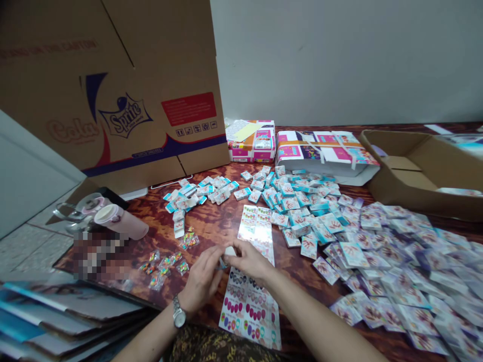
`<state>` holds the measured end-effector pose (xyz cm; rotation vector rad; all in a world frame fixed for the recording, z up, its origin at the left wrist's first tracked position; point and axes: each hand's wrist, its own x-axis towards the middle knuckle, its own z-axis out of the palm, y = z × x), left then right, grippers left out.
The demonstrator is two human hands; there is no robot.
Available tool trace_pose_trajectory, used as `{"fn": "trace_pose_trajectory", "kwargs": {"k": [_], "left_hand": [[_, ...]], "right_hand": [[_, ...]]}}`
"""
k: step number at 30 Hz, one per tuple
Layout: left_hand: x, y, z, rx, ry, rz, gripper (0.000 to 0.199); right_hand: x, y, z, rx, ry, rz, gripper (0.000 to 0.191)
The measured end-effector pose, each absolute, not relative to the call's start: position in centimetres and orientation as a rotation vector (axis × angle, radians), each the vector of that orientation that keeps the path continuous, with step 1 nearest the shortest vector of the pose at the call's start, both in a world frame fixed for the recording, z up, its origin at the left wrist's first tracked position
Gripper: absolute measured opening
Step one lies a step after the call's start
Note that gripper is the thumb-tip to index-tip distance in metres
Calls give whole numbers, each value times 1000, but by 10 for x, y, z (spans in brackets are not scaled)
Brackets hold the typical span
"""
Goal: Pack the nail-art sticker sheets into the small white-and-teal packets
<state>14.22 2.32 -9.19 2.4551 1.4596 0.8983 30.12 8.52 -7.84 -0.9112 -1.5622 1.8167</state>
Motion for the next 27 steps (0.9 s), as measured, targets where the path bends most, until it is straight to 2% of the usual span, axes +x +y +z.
{"fn": "trace_pose_trajectory", "kwargs": {"k": [5, 12, 17, 27], "left_hand": [[142, 20, -92, 2409, 1449, 905, 46], [142, 23, -87, 2335, 1482, 847, 37], [143, 26, -82, 2222, 1485, 870, 33], [147, 21, -86, 2290, 1547, 932, 38]], "right_hand": [[302, 84, -78, -979, -1551, 1837, 16], [304, 78, -78, -1106, -1773, 1412, 11], [313, 73, -68, -881, -1779, 1554, 26], [299, 54, -62, -1085, -1828, 1055, 20]]}}
